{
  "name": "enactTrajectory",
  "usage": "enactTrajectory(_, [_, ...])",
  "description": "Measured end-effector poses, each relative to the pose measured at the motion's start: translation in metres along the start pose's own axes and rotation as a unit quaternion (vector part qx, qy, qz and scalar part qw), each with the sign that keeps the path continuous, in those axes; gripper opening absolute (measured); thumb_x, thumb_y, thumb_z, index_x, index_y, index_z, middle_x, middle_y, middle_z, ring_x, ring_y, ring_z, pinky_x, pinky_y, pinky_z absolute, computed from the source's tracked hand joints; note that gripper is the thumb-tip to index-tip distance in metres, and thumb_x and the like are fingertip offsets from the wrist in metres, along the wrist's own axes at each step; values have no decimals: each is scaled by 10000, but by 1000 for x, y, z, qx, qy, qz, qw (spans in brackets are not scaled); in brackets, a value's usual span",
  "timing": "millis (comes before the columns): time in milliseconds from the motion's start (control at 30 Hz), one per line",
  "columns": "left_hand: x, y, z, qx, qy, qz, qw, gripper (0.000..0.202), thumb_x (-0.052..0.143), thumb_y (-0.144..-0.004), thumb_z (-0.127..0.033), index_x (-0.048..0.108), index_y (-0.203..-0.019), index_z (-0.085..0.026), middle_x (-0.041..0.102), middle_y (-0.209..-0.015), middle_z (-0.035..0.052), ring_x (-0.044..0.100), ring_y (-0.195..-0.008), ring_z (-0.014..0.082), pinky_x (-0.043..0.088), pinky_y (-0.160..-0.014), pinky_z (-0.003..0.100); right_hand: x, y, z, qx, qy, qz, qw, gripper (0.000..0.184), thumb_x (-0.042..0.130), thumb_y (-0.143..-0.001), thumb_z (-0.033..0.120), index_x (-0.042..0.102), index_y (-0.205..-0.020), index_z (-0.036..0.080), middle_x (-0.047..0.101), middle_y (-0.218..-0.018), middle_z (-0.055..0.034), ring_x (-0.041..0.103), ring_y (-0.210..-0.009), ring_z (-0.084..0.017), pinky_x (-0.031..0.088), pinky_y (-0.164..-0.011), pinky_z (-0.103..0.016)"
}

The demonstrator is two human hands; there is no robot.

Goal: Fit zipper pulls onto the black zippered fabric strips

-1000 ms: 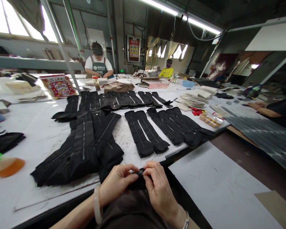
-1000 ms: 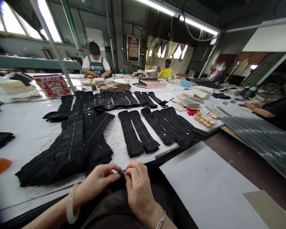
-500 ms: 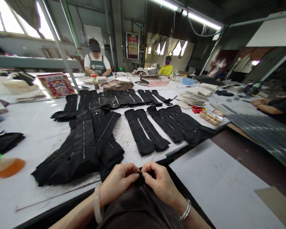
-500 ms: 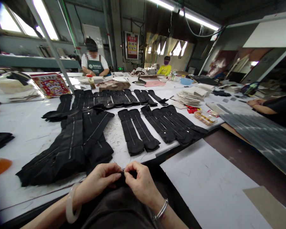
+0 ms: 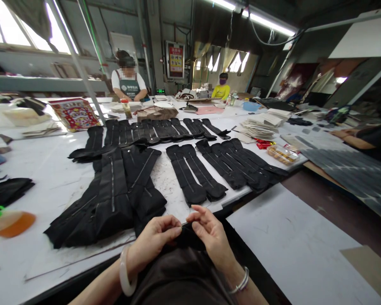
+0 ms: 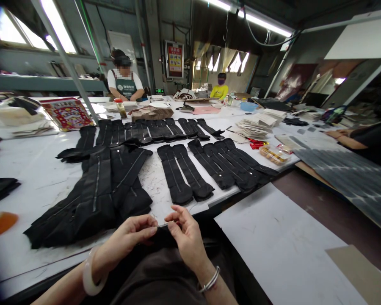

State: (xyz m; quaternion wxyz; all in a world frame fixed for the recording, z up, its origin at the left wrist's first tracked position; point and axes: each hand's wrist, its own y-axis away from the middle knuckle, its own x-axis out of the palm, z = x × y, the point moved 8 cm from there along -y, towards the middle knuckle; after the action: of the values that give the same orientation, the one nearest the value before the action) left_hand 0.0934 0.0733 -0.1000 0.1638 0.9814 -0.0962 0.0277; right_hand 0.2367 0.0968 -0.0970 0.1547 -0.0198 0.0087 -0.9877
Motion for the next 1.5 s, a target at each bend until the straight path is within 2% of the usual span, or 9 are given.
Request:
enactTrajectory(200, [-4, 9, -8, 3, 29, -10, 1000, 390, 786, -668, -487, 614, -726, -142, 518, -642, -36, 464, -615, 109, 400, -604, 229, 5, 8, 11, -51, 113, 33, 992, 241, 576, -908, 371, 693, -917, 160, 691, -873, -68, 624, -844, -211, 476, -780, -316])
enactTrajectory(367, [0, 11, -9, 5, 16, 10, 1000, 407, 753, -698, -520, 621, -734, -136, 529, -676, -23, 488, -649, 117, 432, -622, 228, 16, 15, 22, -103, 199, 0, 975, 275, 499, -949, 303, 570, -714, 179, 570, -699, -12, 529, -667, -153, 416, -636, -265])
enactTrajectory(500, [3, 13, -12, 3, -74, 25, 997, 427, 720, -714, -551, 615, -783, -143, 558, -731, -1, 517, -679, 146, 450, -562, 226, 29, 20, 20, -142, 219, -11, 965, 277, 438, -968, 269, 514, -715, 186, 533, -707, -9, 501, -644, -143, 381, -604, -259])
enactTrajectory(633, [-4, 12, -14, 28, -163, -9, 986, 361, 688, -764, -497, 585, -727, -153, 542, -678, -14, 497, -619, 135, 426, -502, 215, 32, 16, 9, -97, 174, 17, 980, 310, 444, -973, 324, 526, -712, 177, 515, -682, 6, 481, -635, -133, 377, -602, -249])
enactTrajectory(800, [-15, 8, -9, 28, -145, -31, 989, 356, 659, -769, -498, 568, -703, -161, 530, -651, -26, 503, -602, 135, 476, -530, 244, 25, 11, 1, -23, 114, 90, 989, 371, 436, -985, 390, 652, -806, 146, 606, -746, -19, 542, -705, -151, 418, -653, -254])
enactTrajectory(933, [-17, 6, -6, 14, -86, -30, 996, 403, 688, -724, -542, 549, -684, -166, 483, -628, -46, 484, -586, 124, 515, -538, 263, 24, 12, 7, -54, 159, 95, 981, 204, 540, -930, 282, 682, -855, 157, 650, -807, -29, 585, -759, -165, 436, -703, -266])
enactTrajectory(1200, [-14, 5, 1, 18, -45, -17, 999, 486, 703, -690, -627, 552, -684, -165, 453, -623, -50, 462, -572, 113, 538, -552, 277, 32, 18, 22, -127, 295, 34, 947, 310, 461, -941, 223, 522, -639, 184, 539, -656, -10, 495, -601, -137, 344, -567, -264])
enactTrajectory(1333, [-10, 9, 2, 3, -143, 31, 989, 388, 735, -713, -502, 635, -849, -152, 534, -660, -34, 492, -569, 118, 460, -506, 217, 40, 21, 16, -122, 329, 52, 935, 275, 472, -919, 182, 537, -653, 176, 558, -679, -19, 518, -619, -140, 334, -578, -265])
enactTrajectory(1500, [-7, 20, 2, 5, -302, 31, 953, 262, 648, -791, -377, 635, -644, -161, 498, -527, -50, 460, -503, 112, 327, -475, 208, 40, 28, -5, -17, 231, 136, 963, 273, 483, -929, 205, 624, -700, 161, 595, -668, -4, 543, -628, -137, 362, -570, -238])
